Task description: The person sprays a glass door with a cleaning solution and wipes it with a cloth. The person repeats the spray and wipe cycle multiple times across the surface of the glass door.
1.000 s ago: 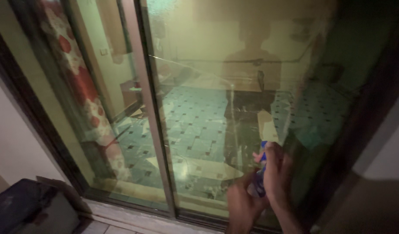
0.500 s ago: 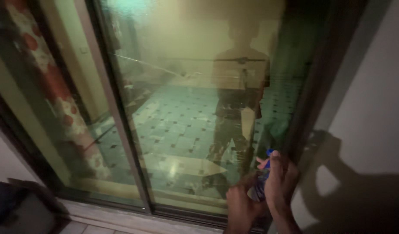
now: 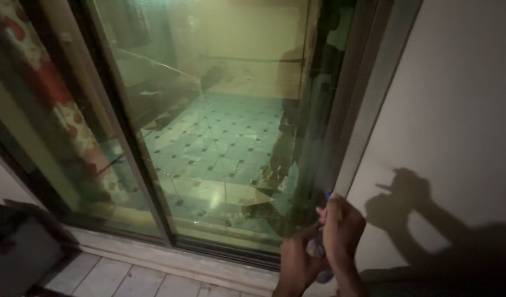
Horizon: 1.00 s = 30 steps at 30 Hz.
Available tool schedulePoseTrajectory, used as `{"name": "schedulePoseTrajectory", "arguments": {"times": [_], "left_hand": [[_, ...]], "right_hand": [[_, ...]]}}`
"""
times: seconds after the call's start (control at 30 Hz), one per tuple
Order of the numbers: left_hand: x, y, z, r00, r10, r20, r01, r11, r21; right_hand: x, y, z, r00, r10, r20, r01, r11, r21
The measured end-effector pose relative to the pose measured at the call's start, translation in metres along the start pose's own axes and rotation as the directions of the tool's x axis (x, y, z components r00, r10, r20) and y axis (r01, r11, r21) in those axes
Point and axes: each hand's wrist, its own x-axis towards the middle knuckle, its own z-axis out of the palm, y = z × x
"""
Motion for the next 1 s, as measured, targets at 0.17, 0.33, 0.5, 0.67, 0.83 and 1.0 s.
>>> {"name": "schedulePoseTrajectory", "arguments": {"times": [0.17,0.33,0.5,0.67,0.83,1.0], "left_hand": [[-0.019,-0.036,0.025,0.998,0.064,-0.023,-0.062,0.995,0.082],[-0.039,-0.058,0.037,0.994,-0.102,0.045,0.099,0.993,0.058],[-0.052,-0.06,0.039,0.962,-0.271,0.036,0.265,0.957,0.12],[-0.068,-0.071,0.039,0.951,-0.31,-0.005,0.308,0.944,0.114],[-0.085,-0.095,0.045,0.95,-0.313,-0.001,0.306,0.927,0.217],[-0.108,-0.116,0.051,0.89,-0.452,0.06,0.439,0.885,0.155]], "right_hand": [[-0.008,0.038,-0.016,0.998,0.064,0.019,-0.061,0.988,-0.143],[-0.013,0.068,-0.024,0.989,0.122,0.083,-0.103,0.974,-0.2],[-0.019,0.09,-0.024,0.936,0.343,0.081,-0.302,0.899,-0.316],[-0.032,0.109,-0.023,0.981,0.143,0.134,-0.111,0.97,-0.216],[-0.036,0.128,-0.025,0.929,0.341,0.142,-0.208,0.801,-0.561],[-0.057,0.165,-0.036,0.947,0.29,0.14,-0.206,0.879,-0.43]]}}
